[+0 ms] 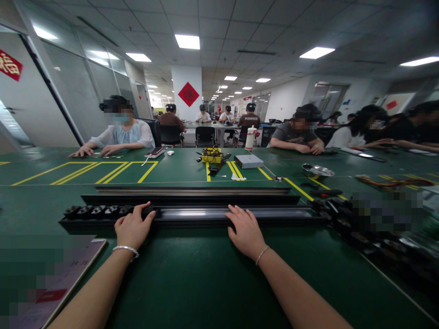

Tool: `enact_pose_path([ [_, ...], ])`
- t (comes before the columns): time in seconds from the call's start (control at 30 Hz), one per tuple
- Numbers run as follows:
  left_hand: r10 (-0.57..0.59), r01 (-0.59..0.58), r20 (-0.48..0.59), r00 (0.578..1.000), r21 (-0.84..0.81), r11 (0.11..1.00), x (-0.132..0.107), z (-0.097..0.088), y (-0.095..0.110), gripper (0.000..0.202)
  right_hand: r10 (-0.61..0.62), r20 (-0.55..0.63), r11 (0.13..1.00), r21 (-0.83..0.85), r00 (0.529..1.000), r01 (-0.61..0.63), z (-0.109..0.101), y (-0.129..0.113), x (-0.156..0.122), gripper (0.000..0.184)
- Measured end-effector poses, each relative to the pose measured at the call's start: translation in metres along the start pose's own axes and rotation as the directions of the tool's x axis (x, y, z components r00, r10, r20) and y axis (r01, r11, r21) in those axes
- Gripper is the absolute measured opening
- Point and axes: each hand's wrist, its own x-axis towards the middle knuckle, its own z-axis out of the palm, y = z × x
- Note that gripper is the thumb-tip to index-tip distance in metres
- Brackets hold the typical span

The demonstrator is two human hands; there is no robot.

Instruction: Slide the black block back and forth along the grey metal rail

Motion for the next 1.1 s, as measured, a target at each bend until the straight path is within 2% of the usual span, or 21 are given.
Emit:
enact_pose_path([
  [1.1,0.012,-0.012,-0.003,1.0,-0.009,1.0,-0.0003,-0.0018,0.0004,0.055,-0.007,0.002,1.0,0.001,1.0,0.007,0.0008,0.0022,-0.0004,0.04],
])
